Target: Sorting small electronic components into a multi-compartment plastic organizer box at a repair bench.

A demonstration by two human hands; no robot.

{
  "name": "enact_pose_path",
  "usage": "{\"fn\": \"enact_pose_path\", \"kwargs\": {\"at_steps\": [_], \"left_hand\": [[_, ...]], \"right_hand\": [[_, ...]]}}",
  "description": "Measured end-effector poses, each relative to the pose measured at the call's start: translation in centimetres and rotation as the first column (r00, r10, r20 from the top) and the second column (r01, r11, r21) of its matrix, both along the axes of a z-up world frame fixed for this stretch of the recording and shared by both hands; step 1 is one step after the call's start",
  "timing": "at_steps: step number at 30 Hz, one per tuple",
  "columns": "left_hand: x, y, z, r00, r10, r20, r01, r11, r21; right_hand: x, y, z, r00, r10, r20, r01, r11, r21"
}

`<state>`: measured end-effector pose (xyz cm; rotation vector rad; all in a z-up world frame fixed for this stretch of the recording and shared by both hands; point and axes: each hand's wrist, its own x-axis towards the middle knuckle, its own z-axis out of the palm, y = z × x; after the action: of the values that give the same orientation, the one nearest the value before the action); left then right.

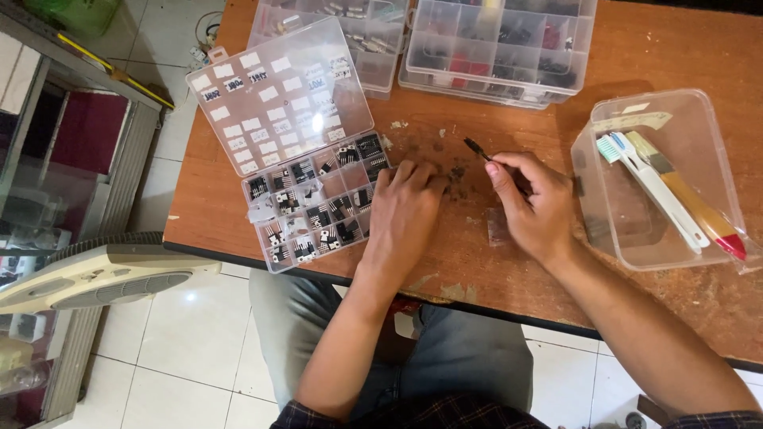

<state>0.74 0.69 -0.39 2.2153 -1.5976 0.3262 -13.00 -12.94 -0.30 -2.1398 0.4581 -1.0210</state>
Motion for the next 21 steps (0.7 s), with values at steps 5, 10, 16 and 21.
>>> {"fn": "enact_pose_path", "kwargs": {"at_steps": [5,10,16,21], "left_hand": [[0.5,-0.4,-0.3,0.962,-0.076,-0.264,0.046,0.992,-0.118],[-1.7,-0.4,3.0,0.458,-0.239,-0.856,-0.174,0.92,-0.35],[-4.3,-1.8,2.6,-0.158,-0.553,-0.818,-0.457,0.775,-0.436],[-6.0,-2.4,1.9,-0.267,-0.598,-0.756,-0.349,0.791,-0.503]], "right_hand": [[0.1,0.0,1.2,0.999,0.011,0.036,-0.012,1.0,0.007],[-1.0,0.6,1.8,0.998,0.018,0.055,-0.023,0.996,0.085],[-3.6,2.4,1.8,0.996,-0.022,0.084,0.01,0.99,0.14],[-6.2,2.9,3.8,0.993,-0.105,0.053,0.104,0.994,0.023]]}}
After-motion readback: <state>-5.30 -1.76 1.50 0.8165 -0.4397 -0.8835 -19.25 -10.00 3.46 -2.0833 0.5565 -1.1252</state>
